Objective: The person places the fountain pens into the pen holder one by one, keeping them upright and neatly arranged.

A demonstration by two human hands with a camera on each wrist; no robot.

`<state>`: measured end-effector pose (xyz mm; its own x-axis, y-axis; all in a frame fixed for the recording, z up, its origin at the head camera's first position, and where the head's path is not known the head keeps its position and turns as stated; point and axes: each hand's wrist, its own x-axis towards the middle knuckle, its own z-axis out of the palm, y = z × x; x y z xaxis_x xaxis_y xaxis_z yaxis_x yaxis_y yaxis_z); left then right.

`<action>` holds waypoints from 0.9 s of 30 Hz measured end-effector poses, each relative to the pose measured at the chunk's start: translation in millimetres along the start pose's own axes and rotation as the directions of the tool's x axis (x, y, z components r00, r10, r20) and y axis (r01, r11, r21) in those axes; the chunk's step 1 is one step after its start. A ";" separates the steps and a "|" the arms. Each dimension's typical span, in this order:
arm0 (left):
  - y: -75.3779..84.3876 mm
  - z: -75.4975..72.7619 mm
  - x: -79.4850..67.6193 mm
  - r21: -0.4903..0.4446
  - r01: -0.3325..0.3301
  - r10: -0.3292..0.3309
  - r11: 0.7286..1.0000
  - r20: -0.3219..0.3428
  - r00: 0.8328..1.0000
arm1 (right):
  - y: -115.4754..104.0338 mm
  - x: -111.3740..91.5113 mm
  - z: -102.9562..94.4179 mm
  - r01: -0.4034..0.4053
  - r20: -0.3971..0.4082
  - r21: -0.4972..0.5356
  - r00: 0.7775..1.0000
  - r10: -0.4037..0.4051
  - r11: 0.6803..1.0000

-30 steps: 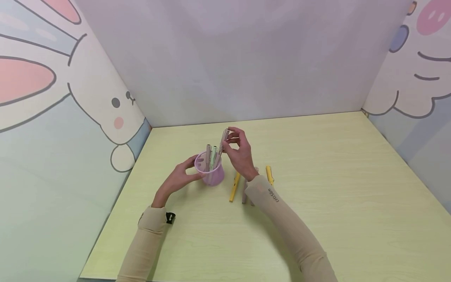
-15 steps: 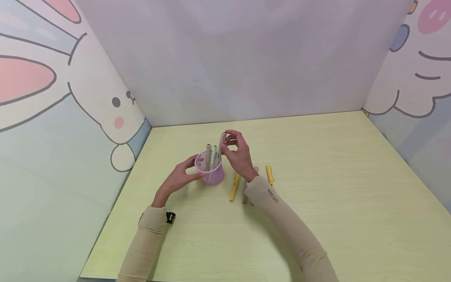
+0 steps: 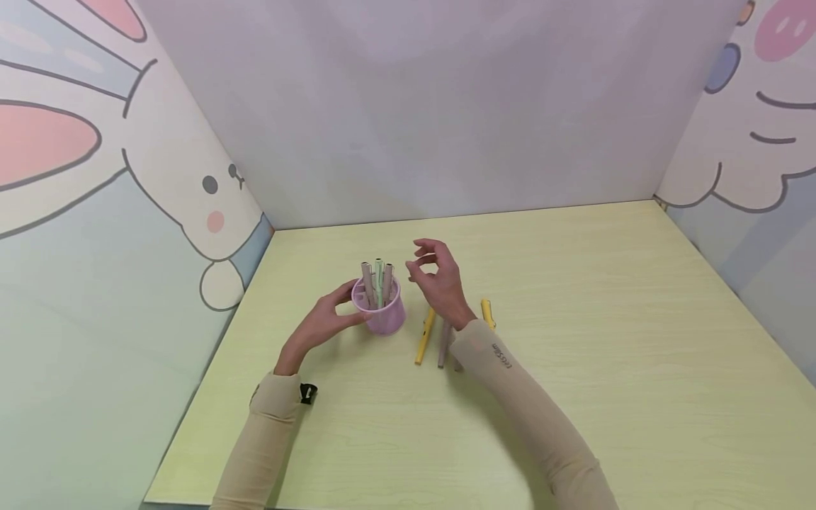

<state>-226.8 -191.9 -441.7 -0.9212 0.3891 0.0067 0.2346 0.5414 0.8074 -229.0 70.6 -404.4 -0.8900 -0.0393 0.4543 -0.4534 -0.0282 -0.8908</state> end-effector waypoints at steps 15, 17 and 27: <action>-3.5 -0.2 -0.8 -0.003 -0.010 0.010 1.000 -0.001 1.000 | 32.2 -1.5 -21.8 -0.030 -0.002 -0.009 1.000 0.029 1.000; -3.1 -0.5 -1.1 -0.001 -0.009 0.009 1.000 -0.001 1.000 | 33.2 -2.0 -23.9 -0.031 0.000 -0.013 1.000 0.031 0.999; -3.3 -1.0 -1.5 0.007 -0.008 0.008 1.000 -0.002 1.000 | 18.8 -3.7 -34.0 -0.054 -0.011 -0.017 0.998 0.054 0.998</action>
<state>-226.5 -195.0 -443.8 -0.9197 0.3924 0.0143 0.2442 0.5432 0.8033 -235.9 104.2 -423.1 -0.9137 -0.0301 0.4054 -0.4053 -0.0087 -0.9142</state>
